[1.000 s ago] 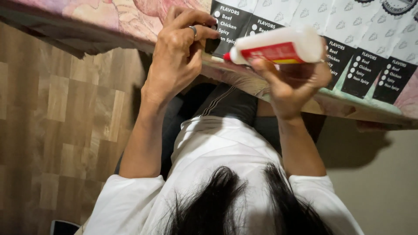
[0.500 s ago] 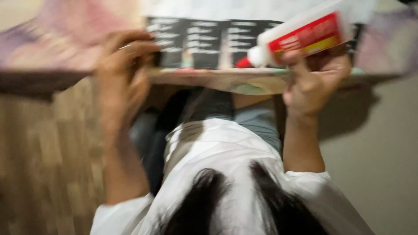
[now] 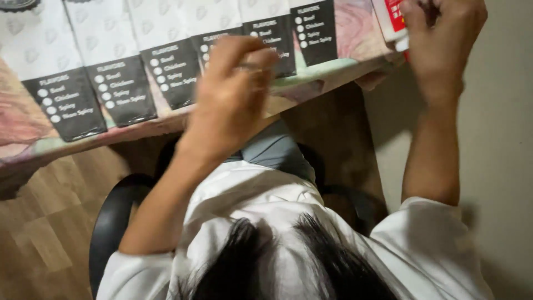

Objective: Folding and gluing paper food packaging wraps at a table.

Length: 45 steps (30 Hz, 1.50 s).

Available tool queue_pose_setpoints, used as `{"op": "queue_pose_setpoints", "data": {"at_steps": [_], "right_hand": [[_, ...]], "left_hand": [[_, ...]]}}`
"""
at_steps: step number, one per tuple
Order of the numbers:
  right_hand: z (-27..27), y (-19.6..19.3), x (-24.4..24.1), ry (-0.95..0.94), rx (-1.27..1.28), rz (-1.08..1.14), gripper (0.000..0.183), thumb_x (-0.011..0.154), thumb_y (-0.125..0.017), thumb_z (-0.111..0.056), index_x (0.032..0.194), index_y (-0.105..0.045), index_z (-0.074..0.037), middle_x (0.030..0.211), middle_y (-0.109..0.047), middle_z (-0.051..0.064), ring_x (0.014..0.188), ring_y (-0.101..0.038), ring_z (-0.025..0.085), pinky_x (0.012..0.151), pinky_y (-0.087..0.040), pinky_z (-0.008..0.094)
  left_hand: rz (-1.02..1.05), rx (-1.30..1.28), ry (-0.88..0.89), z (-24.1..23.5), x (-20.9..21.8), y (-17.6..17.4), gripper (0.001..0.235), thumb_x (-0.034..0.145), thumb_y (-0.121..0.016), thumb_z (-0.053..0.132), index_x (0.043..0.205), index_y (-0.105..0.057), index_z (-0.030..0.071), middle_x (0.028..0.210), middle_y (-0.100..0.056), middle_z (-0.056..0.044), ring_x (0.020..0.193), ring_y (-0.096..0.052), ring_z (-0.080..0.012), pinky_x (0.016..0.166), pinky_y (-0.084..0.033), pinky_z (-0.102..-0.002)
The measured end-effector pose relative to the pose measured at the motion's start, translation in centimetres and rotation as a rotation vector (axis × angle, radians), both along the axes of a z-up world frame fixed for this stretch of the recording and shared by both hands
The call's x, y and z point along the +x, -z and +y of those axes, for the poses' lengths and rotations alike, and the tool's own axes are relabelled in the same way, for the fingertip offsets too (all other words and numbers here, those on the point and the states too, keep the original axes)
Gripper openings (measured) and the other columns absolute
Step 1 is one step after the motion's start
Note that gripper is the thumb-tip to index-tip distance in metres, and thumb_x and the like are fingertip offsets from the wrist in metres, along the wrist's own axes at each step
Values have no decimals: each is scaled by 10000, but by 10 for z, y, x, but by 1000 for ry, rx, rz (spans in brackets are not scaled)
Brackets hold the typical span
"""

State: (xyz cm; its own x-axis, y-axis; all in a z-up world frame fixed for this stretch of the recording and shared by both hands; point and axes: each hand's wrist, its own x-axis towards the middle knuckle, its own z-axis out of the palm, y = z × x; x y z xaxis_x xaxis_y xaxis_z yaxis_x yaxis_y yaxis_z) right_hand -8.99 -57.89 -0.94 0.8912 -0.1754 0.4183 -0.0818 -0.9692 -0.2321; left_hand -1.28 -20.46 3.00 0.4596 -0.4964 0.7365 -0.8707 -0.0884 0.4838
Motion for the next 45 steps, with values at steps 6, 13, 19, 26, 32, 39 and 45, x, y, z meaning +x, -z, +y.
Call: {"op": "queue_pose_setpoints", "data": {"at_steps": [6, 13, 19, 26, 32, 39, 45], "right_hand": [[91, -26, -4, -631, 214, -79, 264, 1007, -843, 93, 1218, -685, 115, 1360, -620, 280, 1276, -623, 429, 1165, -479, 482], [90, -7, -3, -750, 240, -106, 267, 1022, -740, 189, 1268, -648, 137, 1367, -614, 316, 1242, -648, 468, 1141, -536, 516], [91, -6, -6, -741, 217, -165, 126, 1031, -747, 115, 1121, -670, 160, 1302, -652, 321, 1151, -686, 463, 1071, -577, 490], [90, 2, -4, -722, 343, -180, 78, 1001, -760, 178, 1042, -697, 159, 1230, -679, 330, 1147, -684, 466, 1074, -567, 499], [111, -17, -1, -561, 551, -152, 94, 1019, -718, 202, 946, -668, 172, 1170, -634, 309, 1051, -710, 410, 987, -595, 460], [116, -15, -1, -404, 792, -92, 274, 924, -731, 242, 967, -533, 56, 1225, -579, 255, 1096, -709, 354, 951, -577, 369], [128, -21, 3, -400, 548, -149, 279, 989, -829, 147, 1107, -584, 87, 1152, -587, 246, 1133, -599, 344, 865, -585, 374]], "left_hand": [[62, 294, 33, -65, -3, 35, 303, 983, -586, -140, 1279, -557, -82, 1398, -507, -290, 1339, -546, -411, 1224, -332, -571], [54, 238, 22, -74, -11, 49, 237, 1065, -646, -3, 1224, -509, -114, 1273, -590, -270, 1252, -585, -421, 1184, -391, -611], [151, 172, 38, -72, -17, 54, 132, 1023, -631, -136, 1121, -545, -115, 1301, -519, -307, 1262, -565, -439, 1215, -390, -622], [93, 162, 25, -71, -19, 56, 183, 1053, -632, -87, 917, -576, -195, 1334, -499, -378, 1274, -537, -580, 1190, -449, -656], [196, 173, -70, -82, -20, 44, 143, 1012, -542, -133, 871, -558, -148, 1229, -548, -332, 1222, -584, -422, 1214, -316, -609], [415, 95, -121, -88, -10, 36, 311, 751, -652, -112, 773, -378, 33, 1105, -511, -174, 1032, -531, -375, 952, -422, -496], [360, -68, -4, -85, -7, 26, 234, 794, -510, -214, 845, -370, -33, 996, -484, -229, 945, -492, -384, 798, -401, -474]]}}
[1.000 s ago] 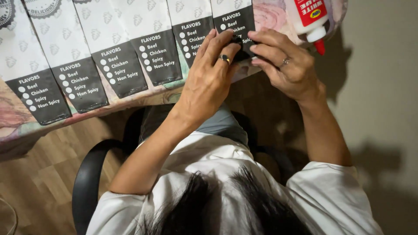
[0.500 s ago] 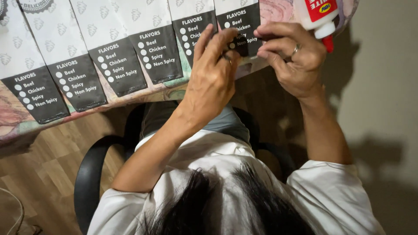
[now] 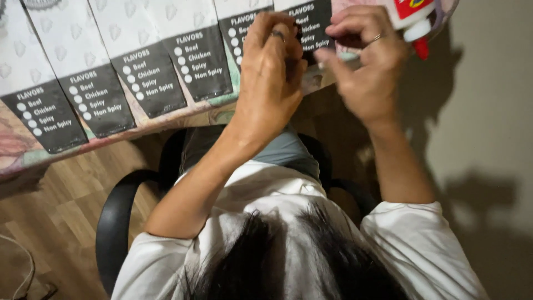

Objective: Folding and gluing paper food packaging wraps at a table.

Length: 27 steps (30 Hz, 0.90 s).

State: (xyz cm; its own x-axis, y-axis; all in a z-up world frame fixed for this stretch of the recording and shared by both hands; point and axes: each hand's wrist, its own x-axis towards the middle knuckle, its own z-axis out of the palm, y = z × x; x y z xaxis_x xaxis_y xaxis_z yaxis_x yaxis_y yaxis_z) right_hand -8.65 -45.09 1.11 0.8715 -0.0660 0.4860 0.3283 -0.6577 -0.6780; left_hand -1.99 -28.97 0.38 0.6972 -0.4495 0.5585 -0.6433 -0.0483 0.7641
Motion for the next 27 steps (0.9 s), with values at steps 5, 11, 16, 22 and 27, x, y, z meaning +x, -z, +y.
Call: {"op": "queue_pose_setpoints", "data": {"at_steps": [5, 11, 16, 22, 27], "right_hand": [[-4, 0, -1, -15, 85, -7, 201, 939, -676, 279, 1060, -615, 130, 1117, -608, 262, 1084, -626, 361, 1006, -582, 425], [-2, -1, -3, -26, -59, -65, 162, 994, -705, 246, 1083, -625, 139, 1136, -646, 284, 1106, -647, 395, 1016, -563, 459], [-1, 4, -4, -37, -91, -115, 116, 1023, -692, 210, 1093, -631, 140, 1149, -662, 298, 1107, -665, 404, 1003, -557, 466], [-1, 7, 0, -185, -223, -142, 358, 887, -430, 368, 1153, -603, 203, 1248, -657, 368, 1197, -666, 499, 1125, -533, 512], [-6, 1, 8, -66, -377, -197, 393, 830, -441, 390, 1132, -625, 218, 1261, -662, 360, 1195, -666, 495, 1088, -567, 510]], "left_hand": [[86, 74, 4, 1, -1, 0, 308, 647, -423, -231, 894, -448, -49, 1055, -497, -233, 1040, -533, -384, 810, -476, -458], [-62, 244, -196, -15, -7, 12, 318, 836, -797, 12, 997, -525, -23, 1069, -509, -178, 1039, -537, -361, 995, -392, -477], [-44, 218, -129, -8, -12, 12, 370, 762, -629, -215, 993, -420, -16, 1103, -481, -177, 1019, -501, -369, 968, -387, -482], [-127, 115, 99, 21, -23, 11, 360, 751, -300, -321, 1039, -386, -125, 1348, -418, -374, 1247, -505, -551, 1177, -371, -690], [-146, 286, -103, 65, -19, -2, 323, 947, -527, -249, 1208, -508, -60, 1316, -538, -286, 1262, -581, -402, 1222, -379, -611]]}}
